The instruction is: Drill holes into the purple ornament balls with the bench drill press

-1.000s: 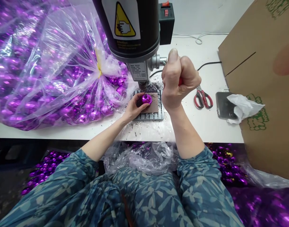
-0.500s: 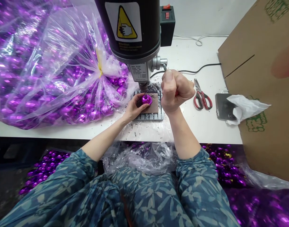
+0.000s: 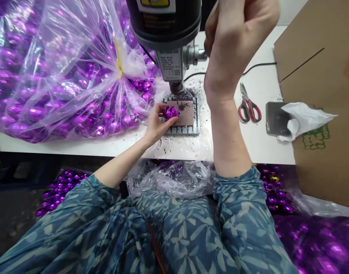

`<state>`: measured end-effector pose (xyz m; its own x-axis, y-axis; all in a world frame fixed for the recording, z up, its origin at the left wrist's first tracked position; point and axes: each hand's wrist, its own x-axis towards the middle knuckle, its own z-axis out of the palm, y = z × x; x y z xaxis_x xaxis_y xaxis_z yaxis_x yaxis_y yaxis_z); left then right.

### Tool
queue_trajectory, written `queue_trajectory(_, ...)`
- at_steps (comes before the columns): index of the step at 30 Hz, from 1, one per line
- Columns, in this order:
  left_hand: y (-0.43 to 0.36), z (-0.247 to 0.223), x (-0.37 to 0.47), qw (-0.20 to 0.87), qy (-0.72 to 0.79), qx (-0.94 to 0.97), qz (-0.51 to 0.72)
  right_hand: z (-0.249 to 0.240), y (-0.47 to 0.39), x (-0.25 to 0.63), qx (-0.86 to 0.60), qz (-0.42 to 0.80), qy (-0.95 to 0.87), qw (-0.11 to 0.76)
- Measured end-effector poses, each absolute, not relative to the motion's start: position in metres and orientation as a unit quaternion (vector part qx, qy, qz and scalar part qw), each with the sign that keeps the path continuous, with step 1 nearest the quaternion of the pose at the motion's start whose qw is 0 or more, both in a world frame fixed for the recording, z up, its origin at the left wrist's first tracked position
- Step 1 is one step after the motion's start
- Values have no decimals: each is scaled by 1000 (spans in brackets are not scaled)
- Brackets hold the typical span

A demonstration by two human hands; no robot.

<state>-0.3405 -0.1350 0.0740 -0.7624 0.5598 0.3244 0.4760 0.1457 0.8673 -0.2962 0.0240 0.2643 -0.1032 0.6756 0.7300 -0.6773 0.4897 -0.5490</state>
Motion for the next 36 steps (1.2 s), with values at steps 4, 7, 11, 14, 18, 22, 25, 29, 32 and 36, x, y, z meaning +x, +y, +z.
queue_trajectory(4,-198,101,-299,96,742,436,499,271,30,-298,16,565,-550,615)
queue_trajectory(7,-247,104,-262,182,718,572,352,268,29,-298,23,576,-527,624)
queue_trajectory(11,-273,88,-243,77,721,664,184,270,26,-297,8,577,-508,639)
queue_trajectory(14,-261,80,-269,-10,709,646,284,269,26,-294,37,579,-506,639)
queue_trajectory(18,-222,87,-357,-57,753,494,431,262,31,-297,123,571,-484,651)
queue_trajectory(22,-179,90,-450,-58,821,362,437,259,33,-304,145,562,-462,670)
queue_trajectory(25,-158,83,-487,-4,859,348,375,260,31,-302,134,565,-478,659)
queue_trajectory(29,-162,89,-491,-15,825,356,439,262,27,-293,129,570,-490,647)
queue_trajectory(32,-179,112,-469,-48,777,344,525,263,26,-291,126,570,-498,641)
queue_trajectory(36,-190,134,-421,37,730,338,592,263,25,-296,108,559,-492,658)
